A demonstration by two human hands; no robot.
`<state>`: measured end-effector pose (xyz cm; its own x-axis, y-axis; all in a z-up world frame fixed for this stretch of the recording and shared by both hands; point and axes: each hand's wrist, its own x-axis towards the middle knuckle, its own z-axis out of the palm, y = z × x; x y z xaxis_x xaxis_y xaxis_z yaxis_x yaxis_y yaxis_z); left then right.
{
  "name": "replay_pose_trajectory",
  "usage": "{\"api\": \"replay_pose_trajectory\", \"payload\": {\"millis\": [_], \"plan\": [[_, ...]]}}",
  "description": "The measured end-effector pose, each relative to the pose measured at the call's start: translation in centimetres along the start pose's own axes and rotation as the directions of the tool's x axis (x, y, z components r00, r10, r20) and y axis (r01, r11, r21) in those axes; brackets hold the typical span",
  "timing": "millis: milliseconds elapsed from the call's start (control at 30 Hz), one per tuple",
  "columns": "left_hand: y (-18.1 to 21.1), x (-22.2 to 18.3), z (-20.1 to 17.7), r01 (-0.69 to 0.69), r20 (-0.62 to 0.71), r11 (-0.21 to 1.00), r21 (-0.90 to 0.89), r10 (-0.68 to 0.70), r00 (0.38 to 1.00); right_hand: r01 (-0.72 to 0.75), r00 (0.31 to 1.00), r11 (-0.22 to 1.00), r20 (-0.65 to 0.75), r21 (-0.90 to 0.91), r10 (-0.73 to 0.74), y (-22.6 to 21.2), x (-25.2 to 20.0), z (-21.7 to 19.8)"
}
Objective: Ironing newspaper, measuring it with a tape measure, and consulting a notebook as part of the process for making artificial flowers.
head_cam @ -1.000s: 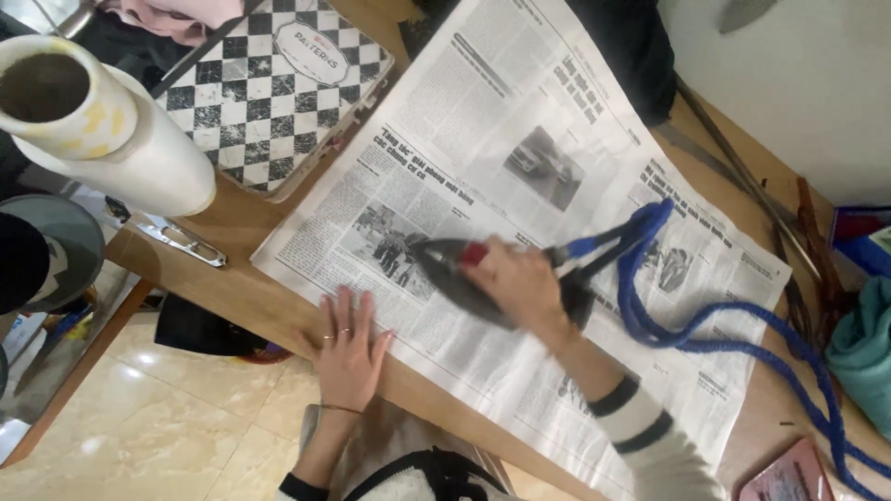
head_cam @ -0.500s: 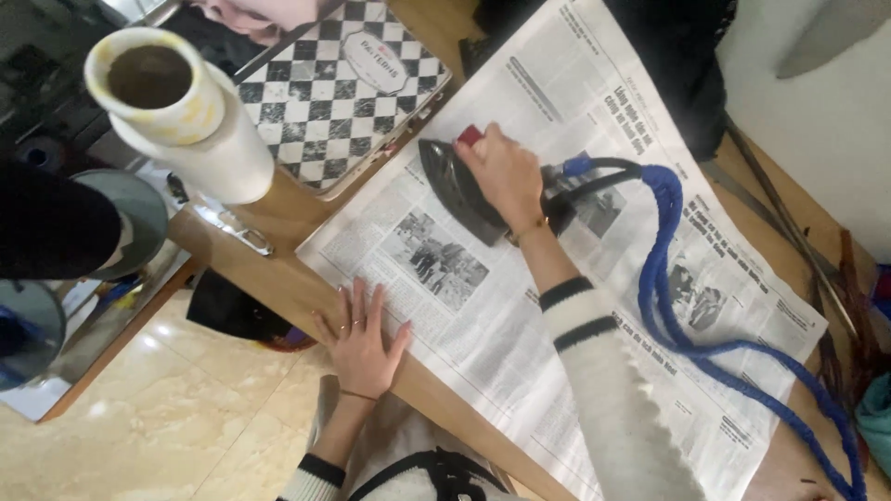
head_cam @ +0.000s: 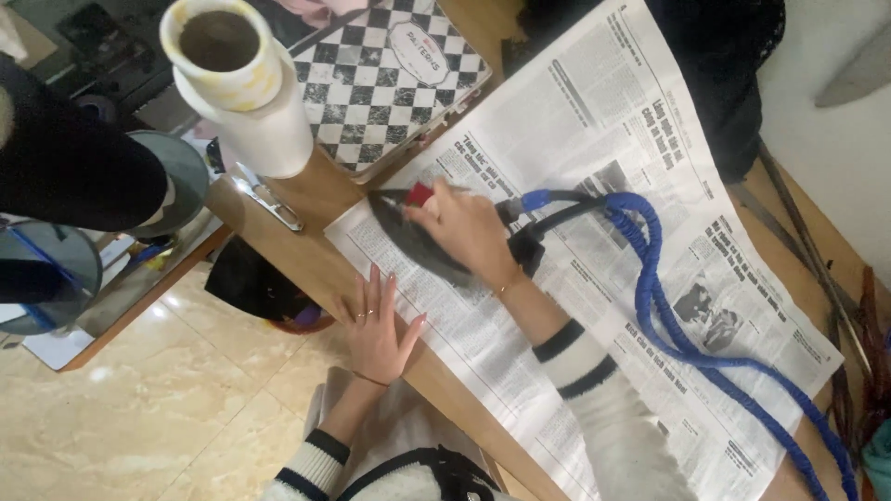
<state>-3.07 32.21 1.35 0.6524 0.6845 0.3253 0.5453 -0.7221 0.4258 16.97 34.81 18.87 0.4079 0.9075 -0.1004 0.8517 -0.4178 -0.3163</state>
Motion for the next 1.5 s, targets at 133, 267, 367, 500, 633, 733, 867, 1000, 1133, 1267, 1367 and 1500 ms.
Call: {"api": "replay_pose_trajectory", "payload": {"millis": [133,267,367,500,633,733,867,1000,1133,1267,1367,1500], "plan": [[-0.2,-0.7,0.5,0.008,0.004,0.999,-0.045,-0.008,1.0,0.097,0.994,0.995,0.047,0.002,-0.097,-1.1,-0.9,2.3],[-1.0,-1.1,1.7,0.004,-0.028,0.999,-0.038,-0.005,1.0,0.239,0.967,0.965,-0.068,-0.113,-0.247,-1.9,-1.7,4.8],[-1.2,-1.4,2.2,0.011,-0.031,0.999,-0.038,-0.012,0.999,0.271,0.952,0.954,-0.108,-0.131,-0.285,-3.2,-2.7,3.0],[-1.2,-1.1,1.6,-0.004,-0.009,0.999,-0.048,0.004,1.0,0.193,0.954,0.969,-0.201,-0.155,-0.222,-1.2,-0.6,6.0],[-1.2,-1.1,1.8,-0.022,-0.036,0.996,-0.081,0.019,0.999,0.052,0.966,0.998,-0.252,-0.047,-0.062,0.4,0.3,6.0],[-1.2,-1.1,1.9,-0.032,-0.065,0.998,-0.056,0.028,0.997,0.023,0.96,0.996,-0.276,-0.084,-0.045,0.9,-1.9,5.6],[-1.2,-1.0,1.8,-0.004,-0.059,0.997,-0.074,-0.001,0.998,0.08,0.935,0.986,-0.333,-0.147,-0.126,2.0,-8.3,4.6],[-1.2,-1.0,1.6,0.019,0.016,0.995,-0.093,-0.018,1.0,-0.002,0.966,0.991,-0.257,-0.133,-0.033,5.1,-17.0,4.7],[1.6,-1.4,0.6,-0.029,0.161,0.999,-0.015,0.031,0.987,-0.043,0.97,0.944,-0.241,-0.327,-0.039,10.1,-25.5,6.5],[8.8,-2.5,-0.2,-0.373,0.312,0.924,0.083,0.331,0.89,-0.131,0.991,0.799,-0.088,-0.587,0.098,12.4,-30.3,2.3],[12.1,-5.7,2.6,-0.479,0.346,0.869,-0.127,0.491,0.799,-0.308,0.943,0.718,-0.302,-0.624,0.142,17.4,-31.7,1.8],[14.5,-7.6,3.3,-0.631,0.343,0.765,-0.129,0.632,0.695,-0.46,0.888,0.743,-0.225,-0.487,0.402,24.3,-30.6,-1.3]]}}
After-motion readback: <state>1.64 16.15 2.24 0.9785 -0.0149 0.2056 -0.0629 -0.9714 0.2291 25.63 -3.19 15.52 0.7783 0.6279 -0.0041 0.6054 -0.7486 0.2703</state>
